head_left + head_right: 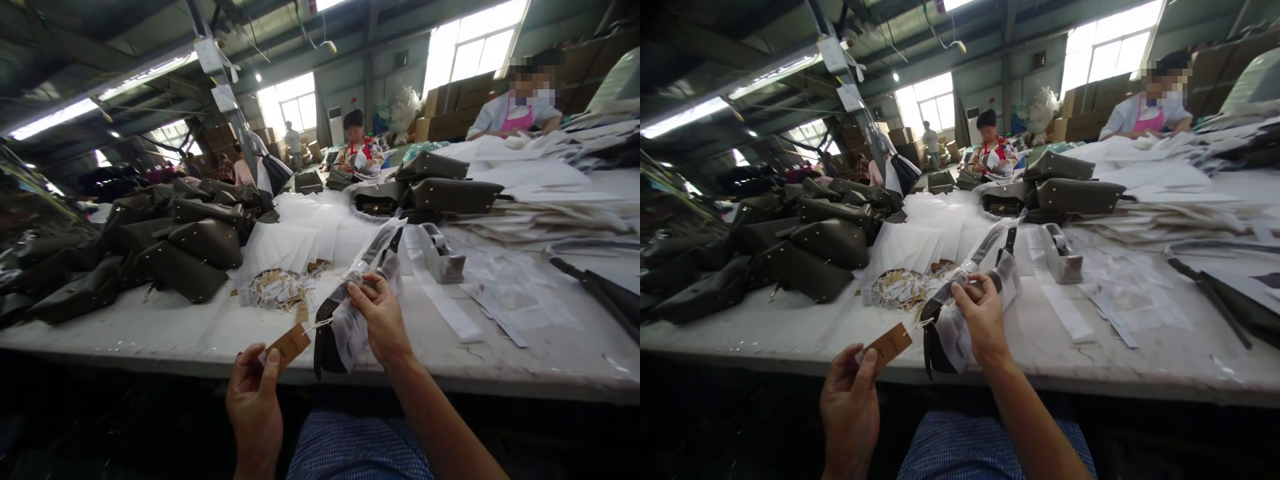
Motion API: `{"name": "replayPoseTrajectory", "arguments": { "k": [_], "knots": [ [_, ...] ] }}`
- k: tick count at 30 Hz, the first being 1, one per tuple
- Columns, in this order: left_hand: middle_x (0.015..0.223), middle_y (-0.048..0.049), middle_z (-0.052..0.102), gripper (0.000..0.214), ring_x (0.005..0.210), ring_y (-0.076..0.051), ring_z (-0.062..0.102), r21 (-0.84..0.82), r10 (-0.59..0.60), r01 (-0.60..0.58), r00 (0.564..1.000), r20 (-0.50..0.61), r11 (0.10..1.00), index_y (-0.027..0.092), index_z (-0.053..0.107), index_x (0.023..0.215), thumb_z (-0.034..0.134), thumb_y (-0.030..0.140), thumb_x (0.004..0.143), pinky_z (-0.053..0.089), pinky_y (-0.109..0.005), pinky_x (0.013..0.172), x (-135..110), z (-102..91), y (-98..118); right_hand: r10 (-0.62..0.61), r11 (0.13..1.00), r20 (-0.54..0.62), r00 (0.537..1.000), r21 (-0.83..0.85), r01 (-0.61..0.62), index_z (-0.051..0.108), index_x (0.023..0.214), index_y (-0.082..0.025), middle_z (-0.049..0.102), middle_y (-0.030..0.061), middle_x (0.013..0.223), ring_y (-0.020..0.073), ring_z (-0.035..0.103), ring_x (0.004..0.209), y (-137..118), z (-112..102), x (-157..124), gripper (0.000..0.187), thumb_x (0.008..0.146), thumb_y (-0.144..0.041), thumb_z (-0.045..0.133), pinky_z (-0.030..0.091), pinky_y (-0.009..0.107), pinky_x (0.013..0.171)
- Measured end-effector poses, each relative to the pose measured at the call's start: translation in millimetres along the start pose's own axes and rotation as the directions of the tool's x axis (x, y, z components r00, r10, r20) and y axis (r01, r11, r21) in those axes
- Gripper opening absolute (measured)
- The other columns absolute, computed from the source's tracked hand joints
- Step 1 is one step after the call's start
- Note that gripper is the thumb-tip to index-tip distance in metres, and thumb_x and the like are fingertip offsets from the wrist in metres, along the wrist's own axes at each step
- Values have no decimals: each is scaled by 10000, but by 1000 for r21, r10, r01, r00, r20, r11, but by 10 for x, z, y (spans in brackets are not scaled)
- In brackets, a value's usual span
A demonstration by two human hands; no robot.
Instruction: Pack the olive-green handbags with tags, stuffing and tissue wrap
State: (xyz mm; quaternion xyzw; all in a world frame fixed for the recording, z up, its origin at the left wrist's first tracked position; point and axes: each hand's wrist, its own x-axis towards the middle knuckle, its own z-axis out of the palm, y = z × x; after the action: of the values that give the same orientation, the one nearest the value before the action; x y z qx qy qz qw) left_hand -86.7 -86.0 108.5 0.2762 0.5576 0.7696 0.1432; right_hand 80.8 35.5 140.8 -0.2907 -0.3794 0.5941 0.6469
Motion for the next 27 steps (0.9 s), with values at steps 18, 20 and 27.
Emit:
{"name": "replayPoseTrajectory", "arguments": {
  "k": [18, 20, 27],
  "knots": [
    [816, 12, 672, 245, 714, -108, 652, 95, 549, -659, 690, 471, 746, 191, 658, 965, 705, 35, 783, 582, -186, 658, -144, -44, 340, -127, 281, 897, 423, -377, 883, 734, 1047, -262, 697, 45, 1233, 223, 600, 1209, -339, 34, -3, 330, 904, -19, 563, 500, 410, 1042],
    [819, 16, 675, 193, 714, -105, 663, 137, 507, -603, 755, 417, 786, 195, 665, 942, 716, 85, 792, 583, -170, 658, -132, -47, 345, -125, 340, 897, 423, -362, 868, 738, 1017, -270, 726, 37, 1168, 214, 629, 1175, -379, 30, 3, 265, 913, -67, 604, 511, 388, 1033],
    [867, 4, 722, 187, 748, -123, 705, 203, 283, -335, 927, 244, 920, 194, 689, 957, 768, 216, 789, 599, -179, 712, -87, -98, 192, -153, 473, 866, 476, -358, 805, 740, 981, -254, 742, 43, 1102, 205, 650, 1147, -401, -53, 27, 257, 975, -135, 512, 548, 370, 986]
  ]
}}
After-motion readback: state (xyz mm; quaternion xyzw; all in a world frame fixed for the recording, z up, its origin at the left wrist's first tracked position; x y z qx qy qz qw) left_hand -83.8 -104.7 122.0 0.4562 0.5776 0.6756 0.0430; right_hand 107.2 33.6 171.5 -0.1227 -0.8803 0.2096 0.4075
